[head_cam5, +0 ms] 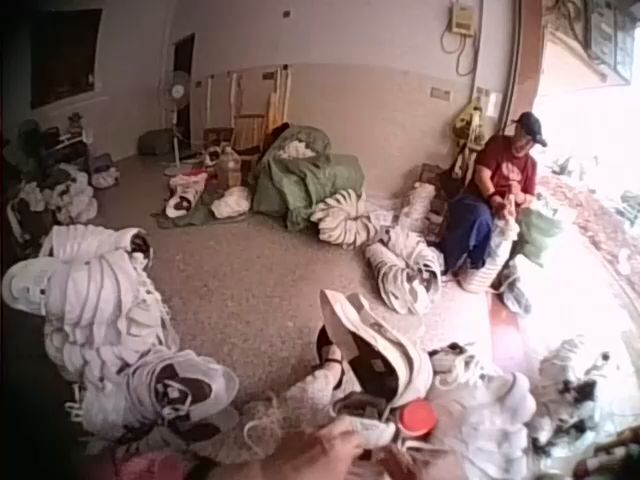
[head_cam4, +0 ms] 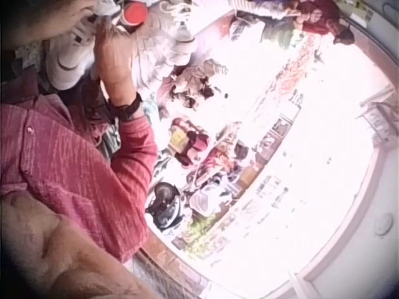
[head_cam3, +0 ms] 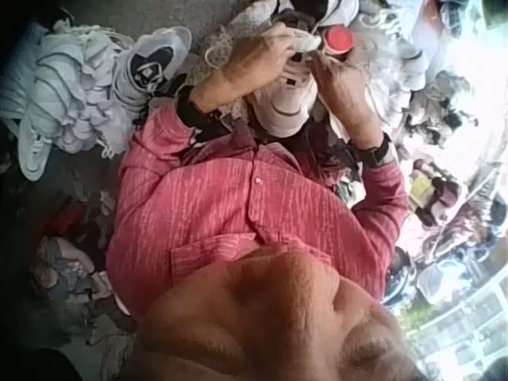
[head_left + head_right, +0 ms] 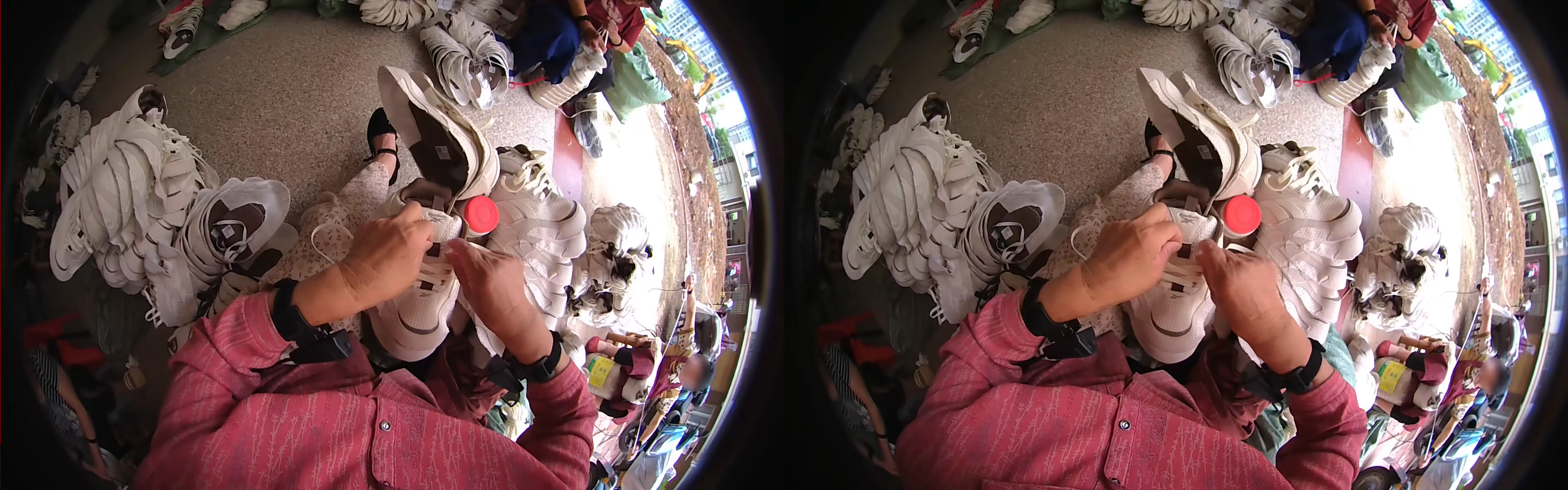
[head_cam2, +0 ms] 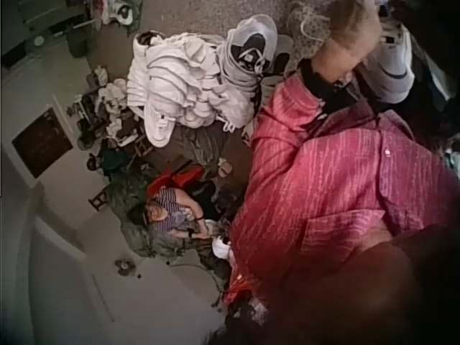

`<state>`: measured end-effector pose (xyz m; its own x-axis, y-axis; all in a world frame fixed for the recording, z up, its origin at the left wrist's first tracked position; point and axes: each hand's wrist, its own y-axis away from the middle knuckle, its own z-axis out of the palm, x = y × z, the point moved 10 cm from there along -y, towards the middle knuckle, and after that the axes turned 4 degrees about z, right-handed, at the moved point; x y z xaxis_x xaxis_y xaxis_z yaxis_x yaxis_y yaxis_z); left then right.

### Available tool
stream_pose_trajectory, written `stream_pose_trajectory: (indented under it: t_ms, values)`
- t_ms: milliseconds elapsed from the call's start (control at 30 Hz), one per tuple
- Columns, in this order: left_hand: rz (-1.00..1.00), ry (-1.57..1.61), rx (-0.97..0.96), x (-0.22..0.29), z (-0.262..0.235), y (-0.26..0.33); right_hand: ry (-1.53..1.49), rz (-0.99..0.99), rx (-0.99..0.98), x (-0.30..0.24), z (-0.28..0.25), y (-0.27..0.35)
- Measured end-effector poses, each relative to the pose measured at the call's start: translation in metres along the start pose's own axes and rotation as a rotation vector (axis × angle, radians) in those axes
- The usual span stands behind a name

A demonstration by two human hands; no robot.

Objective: Lacing white sneakers by hand while sitting on the floor in a shoe manufacturing area.

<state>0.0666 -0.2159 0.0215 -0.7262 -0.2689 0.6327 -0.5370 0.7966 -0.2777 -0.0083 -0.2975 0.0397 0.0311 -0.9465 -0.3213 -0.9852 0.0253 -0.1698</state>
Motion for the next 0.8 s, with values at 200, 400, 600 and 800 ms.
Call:
stream_pose_trajectory:
  t_ms: [200, 400, 600, 800]
  values:
    - [-0.085, -0.042, -0.015, -0.01, 0.009, 0.002, 0.232, -0.242, -0.067, -0.023, 0.01, -0.005]
    - [-0.074, 0.035, -0.06, -0.011, -0.004, 0.001, 0.234, -0.359, -0.122, -0.021, 0.008, -0.003]
    - [-0.311, 0.484, -0.23, -0.028, -0.031, 0.005, -0.629, 0.571, 0.46, 0.131, -0.071, 0.047]
    - [-0.204, 0.629, -0.224, -0.026, -0.027, 0.001, -1.807, 0.766, 0.979, 0.268, -0.087, 0.139]
